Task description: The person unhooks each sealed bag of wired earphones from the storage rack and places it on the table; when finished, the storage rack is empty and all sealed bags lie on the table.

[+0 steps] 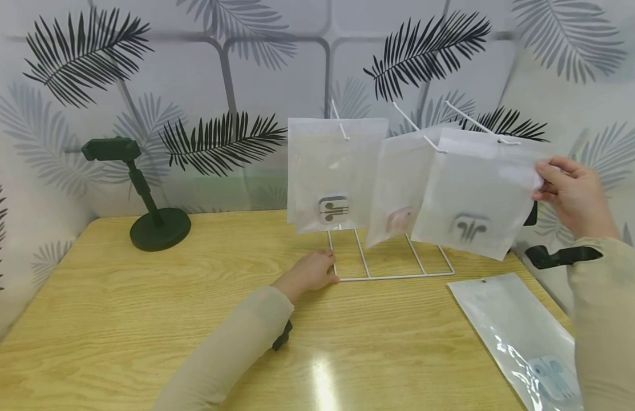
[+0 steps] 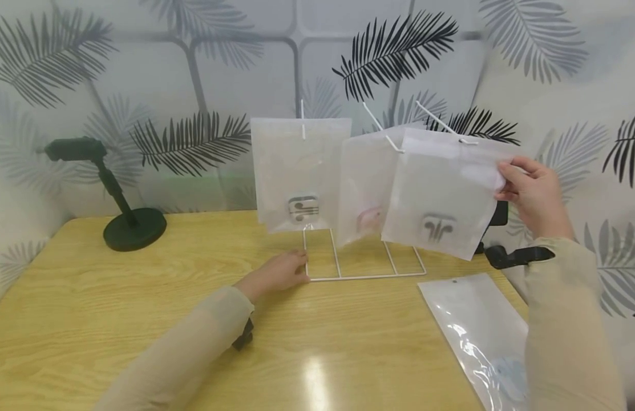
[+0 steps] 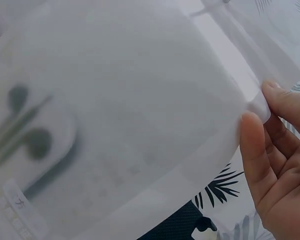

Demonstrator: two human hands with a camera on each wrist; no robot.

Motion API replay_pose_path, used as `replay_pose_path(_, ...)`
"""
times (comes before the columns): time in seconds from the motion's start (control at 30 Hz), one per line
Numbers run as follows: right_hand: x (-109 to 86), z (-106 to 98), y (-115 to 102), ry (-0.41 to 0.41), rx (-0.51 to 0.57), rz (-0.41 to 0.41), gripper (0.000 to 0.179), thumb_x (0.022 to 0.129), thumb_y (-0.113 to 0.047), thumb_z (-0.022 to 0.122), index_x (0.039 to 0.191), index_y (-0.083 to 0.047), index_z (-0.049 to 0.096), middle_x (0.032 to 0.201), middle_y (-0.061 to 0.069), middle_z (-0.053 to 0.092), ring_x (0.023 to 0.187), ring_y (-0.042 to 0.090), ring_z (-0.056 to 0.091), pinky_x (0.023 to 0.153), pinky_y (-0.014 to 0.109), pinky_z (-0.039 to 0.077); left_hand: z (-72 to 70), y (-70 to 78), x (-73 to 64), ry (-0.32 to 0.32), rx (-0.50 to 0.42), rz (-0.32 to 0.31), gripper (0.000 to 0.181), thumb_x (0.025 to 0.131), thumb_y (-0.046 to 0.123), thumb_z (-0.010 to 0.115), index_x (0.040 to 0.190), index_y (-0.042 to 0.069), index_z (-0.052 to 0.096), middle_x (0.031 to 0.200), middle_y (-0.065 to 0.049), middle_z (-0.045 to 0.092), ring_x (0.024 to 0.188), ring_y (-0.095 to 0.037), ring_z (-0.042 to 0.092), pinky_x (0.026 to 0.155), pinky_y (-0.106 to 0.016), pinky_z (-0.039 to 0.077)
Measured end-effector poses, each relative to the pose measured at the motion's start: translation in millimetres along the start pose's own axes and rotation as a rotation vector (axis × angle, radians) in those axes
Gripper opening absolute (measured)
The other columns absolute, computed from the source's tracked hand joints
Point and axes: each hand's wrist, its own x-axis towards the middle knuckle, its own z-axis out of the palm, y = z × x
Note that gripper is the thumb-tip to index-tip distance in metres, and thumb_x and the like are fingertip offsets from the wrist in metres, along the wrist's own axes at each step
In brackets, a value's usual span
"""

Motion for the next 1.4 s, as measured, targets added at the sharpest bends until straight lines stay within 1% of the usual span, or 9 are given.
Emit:
replay_pose_path(0.1,2.0,-8.8,1.1,0.0,-0.032,-0.028,0.006,0.083,0.0,0.064,0.089,0.001,0.066,0.074,0.008,0.064,0.052,0.016,0.059,0.044,0.025,0.05,0.5,0.1,0.6,0.002,-0.001,0.0,0.055,0.09,0.035,0.059,0.131,0.0,0.048,0.14,-0.013,0.039,0.129,-0.029,0.034,0.105,-0.038,0.028)
replay_pose_path(0.27,2.2,-26.4,2.4,0.026,-0.159,-0.061,0.013,0.083,-0.006,0.067,0.095,-0.001,0.067,0.079,0.005,0.064,0.055,0.014,0.06,0.045,0.024,0.051,2.1,-0.6,2.0,-0.004,0.011,0.003,0.056,0.091,0.035,0.058,0.133,0.0,0.046,0.141,-0.013,0.038,0.129,-0.028,0.034,0.104,-0.037,0.029)
replay_pose_path(0.47,-8.6,-20.8,-3.2,0.019,-0.103,-0.119,0.009,0.082,-0.001,0.066,0.091,0.001,0.066,0.08,0.006,0.066,0.053,0.015,0.061,0.044,0.024,0.051,3.0,-1.7,2.6,-0.003,0.011,0.003,0.056,0.091,0.034,0.058,0.133,0.0,0.045,0.141,-0.013,0.038,0.129,-0.028,0.034,0.104,-0.037,0.029)
replay_pose_path(0.63,22.2,-80.8,17.1,0.034,-0.166,-0.146,0.026,0.083,-0.004,0.067,0.106,0.006,0.062,0.088,0.009,0.066,0.056,0.018,0.062,0.045,0.027,0.052,2.7,-1.7,1.5,0.004,0.002,0.012,0.054,0.09,0.033,0.059,0.131,-0.001,0.047,0.14,-0.014,0.039,0.128,-0.028,0.035,0.104,-0.037,0.029)
replay_pose_path(0.7,25.9,-92.2,20.2,0.042,-0.191,-0.149,0.031,0.082,-0.006,0.068,0.11,0.006,0.06,0.089,0.01,0.065,0.057,0.019,0.061,0.045,0.028,0.052,2.1,-1.4,0.7,0.004,0.001,0.015,0.054,0.09,0.033,0.059,0.131,-0.001,0.047,0.14,-0.014,0.039,0.128,-0.029,0.035,0.104,-0.037,0.029)
replay_pose_path(0.87,-0.2,-61.6,4.3,0.07,-0.255,-0.127,0.021,0.085,-0.006,0.065,0.104,0.003,0.063,0.085,0.008,0.064,0.054,0.017,0.059,0.044,0.026,0.051,0.9,-0.3,-0.2,0.009,0.002,0.018,0.054,0.091,0.033,0.059,0.131,-0.001,0.047,0.139,-0.015,0.039,0.128,-0.029,0.035,0.104,-0.038,0.029)
replay_pose_path(1.1,-28.9,-35.0,-5.9,0.03,-0.298,-0.134,0.016,0.086,-0.007,0.063,0.1,0.001,0.065,0.084,0.006,0.062,0.055,0.014,0.06,0.045,0.023,0.05,-0.5,0.8,-1.3,0.011,0.006,0.014,0.054,0.09,0.033,0.059,0.13,-0.001,0.048,0.139,-0.015,0.04,0.127,-0.03,0.036,0.104,-0.038,0.03)
replay_pose_path(1.27,-57.3,-9.4,-13.8,0.027,-0.367,-0.103,0.01,0.087,-0.012,0.062,0.095,-0.008,0.067,0.083,0.0,0.062,0.054,0.011,0.058,0.046,0.019,0.049,-1.1,1.0,-1.7,0.017,0.007,0.02,0.053,0.091,0.032,0.059,0.13,-0.002,0.048,0.139,-0.016,0.04,0.127,-0.03,0.036,0.104,-0.038,0.03)
replay_pose_path(1.4,-72.0,2.2,-12.4,-0.02,-0.343,-0.099,0.008,0.088,-0.007,0.06,0.091,-0.008,0.068,0.081,0.001,0.063,0.054,0.012,0.059,0.046,0.02,0.05,-1.1,0.8,-1.8,0.019,0.0,0.024,0.052,0.09,0.032,0.059,0.129,-0.002,0.049,0.138,-0.016,0.041,0.127,-0.031,0.036,0.103,-0.039,0.03)
